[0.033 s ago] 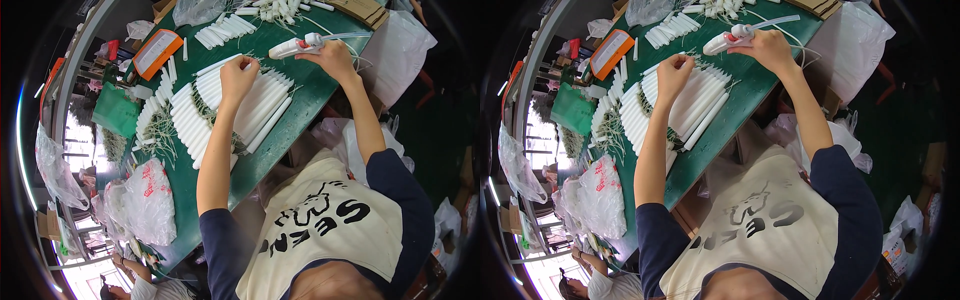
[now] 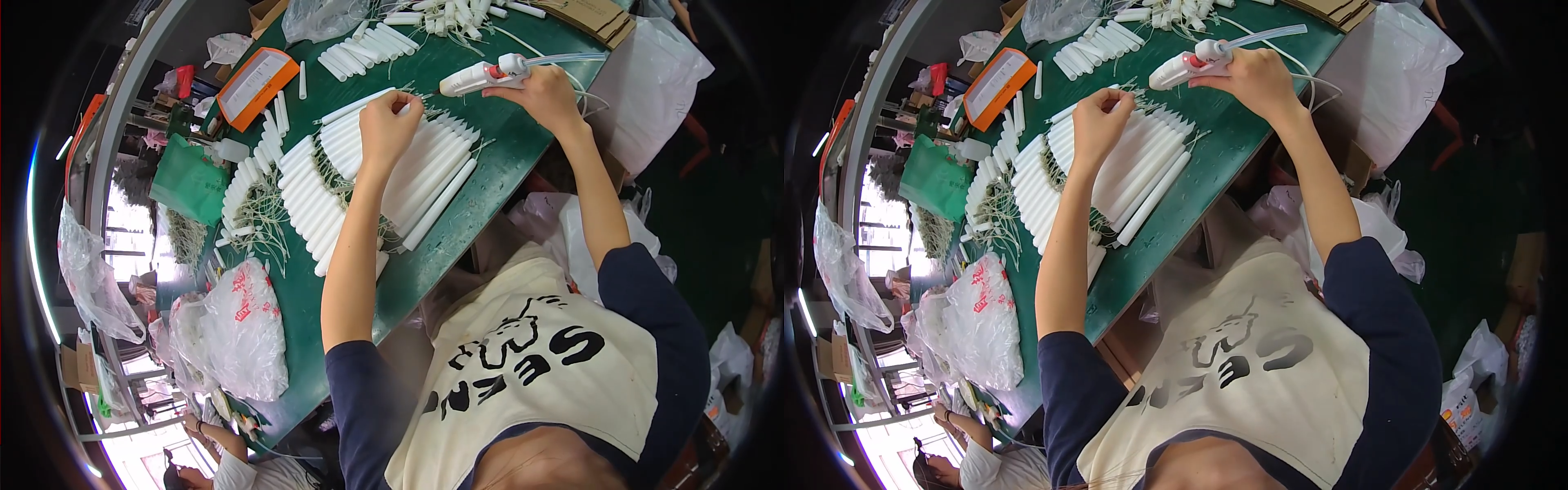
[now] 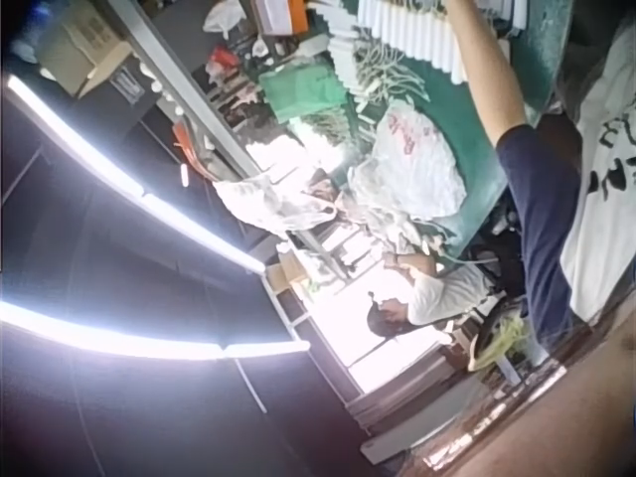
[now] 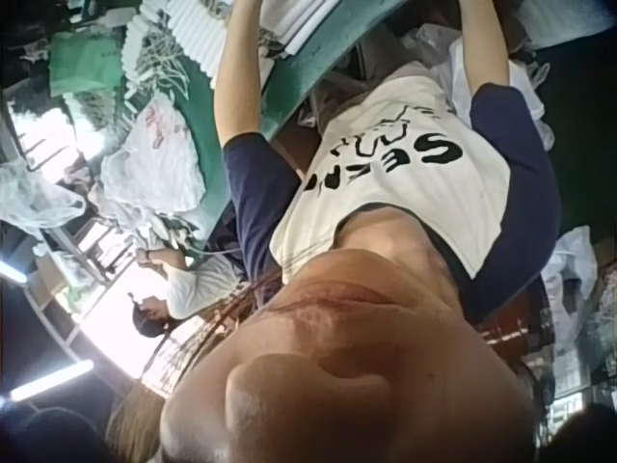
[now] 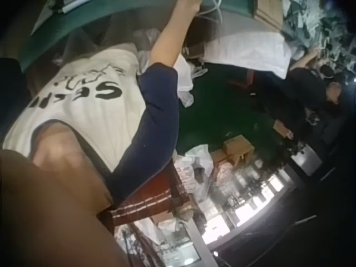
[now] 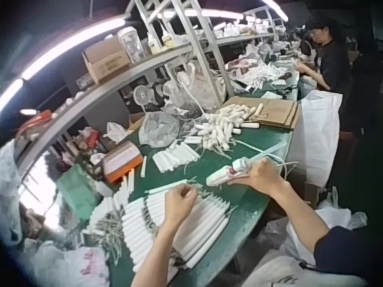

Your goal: Using a hot glue gun to attach green plastic stems to white bases in an assembly line setting.

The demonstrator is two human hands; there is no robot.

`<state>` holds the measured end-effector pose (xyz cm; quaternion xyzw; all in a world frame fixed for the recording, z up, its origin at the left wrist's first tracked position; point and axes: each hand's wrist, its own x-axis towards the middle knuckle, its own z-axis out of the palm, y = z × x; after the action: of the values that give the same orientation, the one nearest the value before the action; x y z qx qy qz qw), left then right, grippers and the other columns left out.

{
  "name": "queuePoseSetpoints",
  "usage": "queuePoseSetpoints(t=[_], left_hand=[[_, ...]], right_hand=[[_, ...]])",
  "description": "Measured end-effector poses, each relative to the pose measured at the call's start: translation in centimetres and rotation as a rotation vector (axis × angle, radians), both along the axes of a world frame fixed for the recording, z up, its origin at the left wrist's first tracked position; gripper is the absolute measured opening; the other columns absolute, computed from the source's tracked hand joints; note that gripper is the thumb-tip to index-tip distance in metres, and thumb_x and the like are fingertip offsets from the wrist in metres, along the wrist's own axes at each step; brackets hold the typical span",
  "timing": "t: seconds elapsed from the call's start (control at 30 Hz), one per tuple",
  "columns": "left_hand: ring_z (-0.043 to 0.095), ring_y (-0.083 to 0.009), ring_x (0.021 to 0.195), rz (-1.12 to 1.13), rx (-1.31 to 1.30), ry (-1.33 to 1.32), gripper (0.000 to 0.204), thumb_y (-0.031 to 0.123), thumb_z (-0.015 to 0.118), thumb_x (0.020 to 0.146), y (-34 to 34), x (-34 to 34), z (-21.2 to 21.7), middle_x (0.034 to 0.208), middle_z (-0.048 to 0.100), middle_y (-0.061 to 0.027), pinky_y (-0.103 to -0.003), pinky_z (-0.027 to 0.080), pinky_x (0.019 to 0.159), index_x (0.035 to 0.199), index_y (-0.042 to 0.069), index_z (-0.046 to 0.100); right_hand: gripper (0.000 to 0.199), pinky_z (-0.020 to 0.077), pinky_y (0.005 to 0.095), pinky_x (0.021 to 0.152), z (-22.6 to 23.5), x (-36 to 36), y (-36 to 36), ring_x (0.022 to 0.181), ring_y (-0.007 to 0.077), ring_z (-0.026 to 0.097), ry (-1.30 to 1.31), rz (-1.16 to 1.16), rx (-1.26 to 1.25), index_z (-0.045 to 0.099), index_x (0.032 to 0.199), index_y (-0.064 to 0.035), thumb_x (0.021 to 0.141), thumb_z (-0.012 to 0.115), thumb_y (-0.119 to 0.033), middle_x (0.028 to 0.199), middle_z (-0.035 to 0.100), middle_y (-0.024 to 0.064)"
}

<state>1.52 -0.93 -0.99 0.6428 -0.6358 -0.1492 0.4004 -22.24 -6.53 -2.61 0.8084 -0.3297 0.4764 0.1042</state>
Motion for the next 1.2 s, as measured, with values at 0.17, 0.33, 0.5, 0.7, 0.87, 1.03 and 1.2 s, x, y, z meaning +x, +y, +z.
queuePoseSetpoints(t=[0.17,0.33,0.5,0.7,0.87,1.03,1.2], left_hand=[[0.057,-0.0091,0.062,0.007,-0.009,-0.001,0.024,0.021,0.062,0.076,0.0,0.0,-0.1,0.068,0.063,-0.0057,-0.023,0.044,0.06,0.08,-0.004,0.065],[0.057,-0.0087,0.062,0.001,-0.03,-0.007,0.024,0.02,0.062,0.077,0.0,0.0,-0.2,0.068,0.063,-0.0057,-0.023,0.044,0.06,0.081,-0.004,0.065],[0.057,-0.0086,0.063,-0.006,-0.012,0.012,0.024,0.019,0.061,0.077,0.0,0.1,-0.3,0.07,0.064,-0.0058,-0.022,0.044,0.061,0.082,-0.004,0.064],[0.057,-0.0088,0.064,-0.036,0.013,0.057,0.024,0.018,0.06,0.08,-0.3,0.4,-0.8,0.072,0.064,-0.0063,-0.022,0.045,0.062,0.084,-0.005,0.063],[0.057,-0.0087,0.065,-0.069,0.026,0.12,0.023,0.017,0.059,0.083,-0.2,0.3,-0.5,0.074,0.065,-0.0063,-0.022,0.046,0.062,0.085,-0.006,0.062],[0.057,-0.0082,0.065,-0.083,0.01,0.121,0.023,0.017,0.058,0.084,-0.2,0.2,-0.5,0.075,0.065,-0.0058,-0.021,0.045,0.063,0.086,-0.005,0.062],[0.058,-0.0083,0.067,-0.082,-0.01,0.101,0.023,0.017,0.059,0.084,-0.3,0.4,-1.1,0.075,0.065,-0.0058,-0.021,0.046,0.064,0.087,-0.005,0.062]], right_hand=[[0.043,0.0427,0.0336,0.046,0.1,0.1,0.1,0.046,0.0275,0.053,-0.014,0.023,-0.016,0.062,0.067,-0.0051,0.064,0.074,-0.046,0.05,0.051,0.0093],[0.043,0.0416,0.0337,0.045,0.0,0.1,0.1,0.044,0.0271,0.051,0.014,0.01,-0.001,0.062,0.066,-0.0052,0.065,0.073,-0.046,0.048,0.05,0.0088],[0.044,0.0411,0.0334,0.044,-0.1,0.1,0.1,0.043,0.027,0.05,0.012,0.013,-0.026,0.062,0.068,-0.0041,0.065,0.073,-0.047,0.047,0.049,0.0085],[0.044,0.0416,0.0336,0.045,0.1,0.3,0.6,0.044,0.027,0.051,-0.002,-0.005,-0.004,0.063,0.07,-0.0035,0.065,0.073,-0.046,0.048,0.05,0.009],[0.046,0.045,0.0306,0.049,-0.6,0.1,0.1,0.051,0.0247,0.057,0.029,0.005,0.074,0.061,0.074,-0.0033,0.068,0.07,-0.048,0.056,0.057,0.008],[0.045,0.0439,0.0305,0.049,-0.9,0.2,-1.1,0.047,0.025,0.055,-0.111,-0.057,0.309,0.065,0.068,-0.0031,0.066,0.073,-0.047,0.054,0.057,0.0098],[0.041,0.0434,0.0266,0.049,-1.4,0.3,-3.5,0.046,0.014,0.056,-0.222,0.013,0.554,0.066,0.071,-0.0037,0.07,0.071,-0.044,0.054,0.058,0.0036]])
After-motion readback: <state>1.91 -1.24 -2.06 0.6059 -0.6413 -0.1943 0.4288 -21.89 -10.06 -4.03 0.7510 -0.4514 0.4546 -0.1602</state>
